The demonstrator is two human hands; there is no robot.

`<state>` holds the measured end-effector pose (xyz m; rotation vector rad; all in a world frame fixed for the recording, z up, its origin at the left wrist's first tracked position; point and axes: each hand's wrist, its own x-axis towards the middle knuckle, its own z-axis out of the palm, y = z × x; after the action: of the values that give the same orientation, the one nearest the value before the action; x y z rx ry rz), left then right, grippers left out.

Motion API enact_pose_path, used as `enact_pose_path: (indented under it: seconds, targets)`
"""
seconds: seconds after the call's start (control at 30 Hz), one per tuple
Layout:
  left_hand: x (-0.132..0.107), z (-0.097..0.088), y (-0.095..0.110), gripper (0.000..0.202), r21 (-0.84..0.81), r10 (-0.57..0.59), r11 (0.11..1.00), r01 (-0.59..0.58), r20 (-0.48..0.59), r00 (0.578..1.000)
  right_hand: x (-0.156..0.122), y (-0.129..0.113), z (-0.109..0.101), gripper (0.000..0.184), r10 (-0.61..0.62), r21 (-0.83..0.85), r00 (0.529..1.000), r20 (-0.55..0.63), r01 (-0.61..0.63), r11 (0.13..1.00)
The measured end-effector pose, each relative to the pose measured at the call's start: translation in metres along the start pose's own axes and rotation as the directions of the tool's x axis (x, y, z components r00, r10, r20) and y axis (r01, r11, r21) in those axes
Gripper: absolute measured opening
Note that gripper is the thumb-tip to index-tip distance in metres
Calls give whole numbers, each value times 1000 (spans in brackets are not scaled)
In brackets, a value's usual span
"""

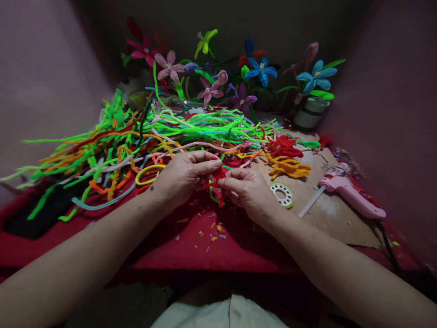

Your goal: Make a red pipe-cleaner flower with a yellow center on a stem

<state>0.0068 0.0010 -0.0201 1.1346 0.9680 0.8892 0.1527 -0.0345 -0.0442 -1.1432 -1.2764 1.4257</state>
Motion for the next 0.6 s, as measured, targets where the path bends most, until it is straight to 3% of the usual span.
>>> enact_pose_path:
  seconds: [0.2,0.37,0.6]
  targets:
    - [-6,2,5,19,115,16,993,-14,-14,1000,-1,-2,0,27,-5,32,999,40,4,999]
    - [-10,5,6,16,105,-59,993,52,68,996,0,-2,-1,28,14,58,999,42,-16,998]
    - [-6,5,1,17,19,-47,999,46,18,999,0,-2,0,32,18,21,999,30,-19,1000]
